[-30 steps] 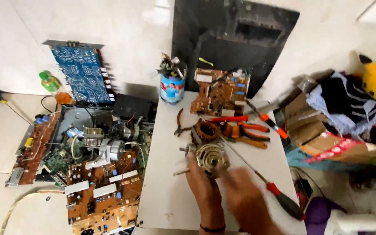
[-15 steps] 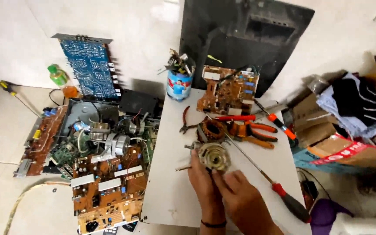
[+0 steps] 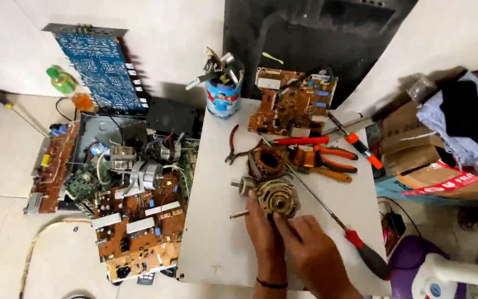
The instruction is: The person uses a screwdriver to remove screws from a small cylindrical motor component on a workbench. They then use pliers to remove a small metal piece from the component. The workbench is cluttered with various electronic parts and tools.
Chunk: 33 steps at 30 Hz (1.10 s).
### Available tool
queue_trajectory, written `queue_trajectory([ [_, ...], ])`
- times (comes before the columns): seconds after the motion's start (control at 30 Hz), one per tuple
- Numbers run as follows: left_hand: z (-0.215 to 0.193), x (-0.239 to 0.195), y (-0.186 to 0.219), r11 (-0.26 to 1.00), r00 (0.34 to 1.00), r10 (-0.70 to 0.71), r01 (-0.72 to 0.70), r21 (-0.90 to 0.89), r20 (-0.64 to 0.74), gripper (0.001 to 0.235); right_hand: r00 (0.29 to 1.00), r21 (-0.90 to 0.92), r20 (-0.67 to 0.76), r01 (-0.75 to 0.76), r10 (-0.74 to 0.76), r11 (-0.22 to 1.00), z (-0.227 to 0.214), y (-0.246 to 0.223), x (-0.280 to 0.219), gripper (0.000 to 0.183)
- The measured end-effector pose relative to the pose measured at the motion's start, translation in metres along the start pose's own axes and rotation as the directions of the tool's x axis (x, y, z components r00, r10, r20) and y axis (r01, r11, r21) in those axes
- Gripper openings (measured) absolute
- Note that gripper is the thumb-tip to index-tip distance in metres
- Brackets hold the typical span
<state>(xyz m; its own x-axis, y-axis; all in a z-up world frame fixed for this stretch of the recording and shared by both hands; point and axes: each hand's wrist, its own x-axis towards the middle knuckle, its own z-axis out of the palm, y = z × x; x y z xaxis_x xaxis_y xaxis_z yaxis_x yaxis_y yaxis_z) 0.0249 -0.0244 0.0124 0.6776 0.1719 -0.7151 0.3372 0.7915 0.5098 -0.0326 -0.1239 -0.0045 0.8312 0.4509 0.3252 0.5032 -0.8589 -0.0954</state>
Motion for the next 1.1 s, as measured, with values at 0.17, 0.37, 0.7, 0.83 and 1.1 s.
queue_trajectory([
  [0.17,0.022,-0.012,0.011,0.981,0.984,-0.086,0.056,-0.186,-0.159,0.049,0.993,0.013,-0.096,-0.07,0.071,0.997,-0.002,0.021,0.009,0.039],
  [0.37,0.014,-0.01,-0.002,0.999,0.965,-0.009,-0.004,-0.049,-0.262,0.044,0.984,0.075,-0.121,-0.122,0.13,0.99,-0.006,0.007,0.0,0.031],
  [0.7,0.004,-0.021,-0.001,0.993,0.978,0.0,-0.025,-0.118,-0.21,0.038,0.962,0.302,-0.052,-0.241,0.268,0.923,0.001,-0.012,-0.036,0.059],
  [0.83,0.006,-0.028,-0.002,0.994,0.977,-0.005,-0.018,-0.105,-0.215,0.033,0.9,0.24,-0.096,-0.393,0.425,0.888,-0.002,-0.018,-0.026,0.048],
  [1.1,-0.002,-0.016,0.008,0.999,0.977,0.033,-0.028,0.028,-0.211,0.03,0.967,0.312,-0.031,-0.23,0.252,0.922,-0.022,-0.022,-0.001,0.044],
])
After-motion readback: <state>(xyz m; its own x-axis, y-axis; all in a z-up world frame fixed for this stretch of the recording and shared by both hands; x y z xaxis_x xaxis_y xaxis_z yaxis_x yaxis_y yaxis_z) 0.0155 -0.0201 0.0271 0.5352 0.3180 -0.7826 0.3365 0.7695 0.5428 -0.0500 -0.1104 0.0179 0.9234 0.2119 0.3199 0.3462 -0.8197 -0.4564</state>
